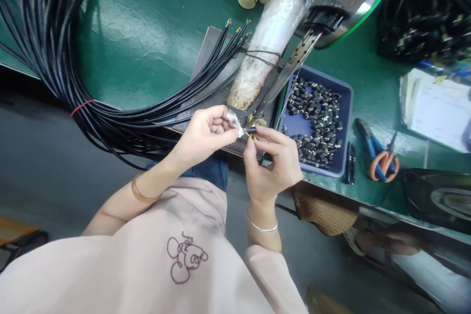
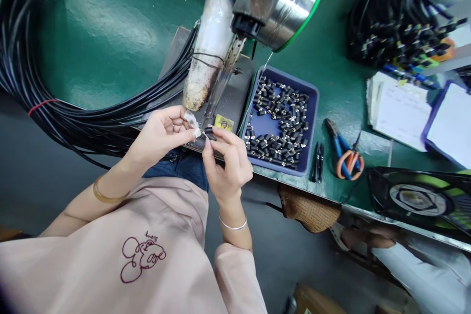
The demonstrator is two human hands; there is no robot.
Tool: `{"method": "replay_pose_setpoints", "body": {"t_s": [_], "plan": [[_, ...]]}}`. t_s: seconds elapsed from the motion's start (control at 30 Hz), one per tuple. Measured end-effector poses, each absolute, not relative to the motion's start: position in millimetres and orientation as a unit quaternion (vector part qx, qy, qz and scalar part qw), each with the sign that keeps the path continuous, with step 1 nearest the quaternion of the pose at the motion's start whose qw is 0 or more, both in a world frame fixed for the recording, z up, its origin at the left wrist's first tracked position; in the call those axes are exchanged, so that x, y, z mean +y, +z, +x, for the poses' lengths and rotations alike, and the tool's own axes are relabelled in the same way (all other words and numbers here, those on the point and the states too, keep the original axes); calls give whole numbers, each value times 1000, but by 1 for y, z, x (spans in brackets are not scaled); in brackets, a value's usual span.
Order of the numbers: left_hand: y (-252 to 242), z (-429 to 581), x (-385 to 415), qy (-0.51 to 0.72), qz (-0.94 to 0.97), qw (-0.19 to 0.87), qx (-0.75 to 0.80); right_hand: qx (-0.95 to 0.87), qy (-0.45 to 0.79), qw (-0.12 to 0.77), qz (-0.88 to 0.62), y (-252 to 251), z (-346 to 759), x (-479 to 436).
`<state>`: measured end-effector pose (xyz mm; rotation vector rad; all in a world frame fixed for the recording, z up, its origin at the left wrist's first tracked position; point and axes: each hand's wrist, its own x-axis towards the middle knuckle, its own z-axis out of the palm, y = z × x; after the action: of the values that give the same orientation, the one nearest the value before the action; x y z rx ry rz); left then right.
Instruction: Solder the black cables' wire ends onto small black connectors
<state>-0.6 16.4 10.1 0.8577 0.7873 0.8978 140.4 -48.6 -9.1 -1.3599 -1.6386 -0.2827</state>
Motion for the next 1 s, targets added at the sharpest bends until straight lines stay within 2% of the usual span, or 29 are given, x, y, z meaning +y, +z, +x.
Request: {"method": "replay_pose_setpoints", "body": {"t_s": [0.43,0.7,0.9,1.0], "plan": [[14,-2,17,403,381,752,357,-672,-108,489,-546,-6,139,-49],[8,-2,17,387,402,746,363,-687,-84,462,-554,-5,143,-52],[9,-5,13,353,456,736,354,-648,-18,527,-550,-13,149,-53],[7,-11,4,304,533,717,331,-598,-32,553,-579,-12,164,-67]]}}
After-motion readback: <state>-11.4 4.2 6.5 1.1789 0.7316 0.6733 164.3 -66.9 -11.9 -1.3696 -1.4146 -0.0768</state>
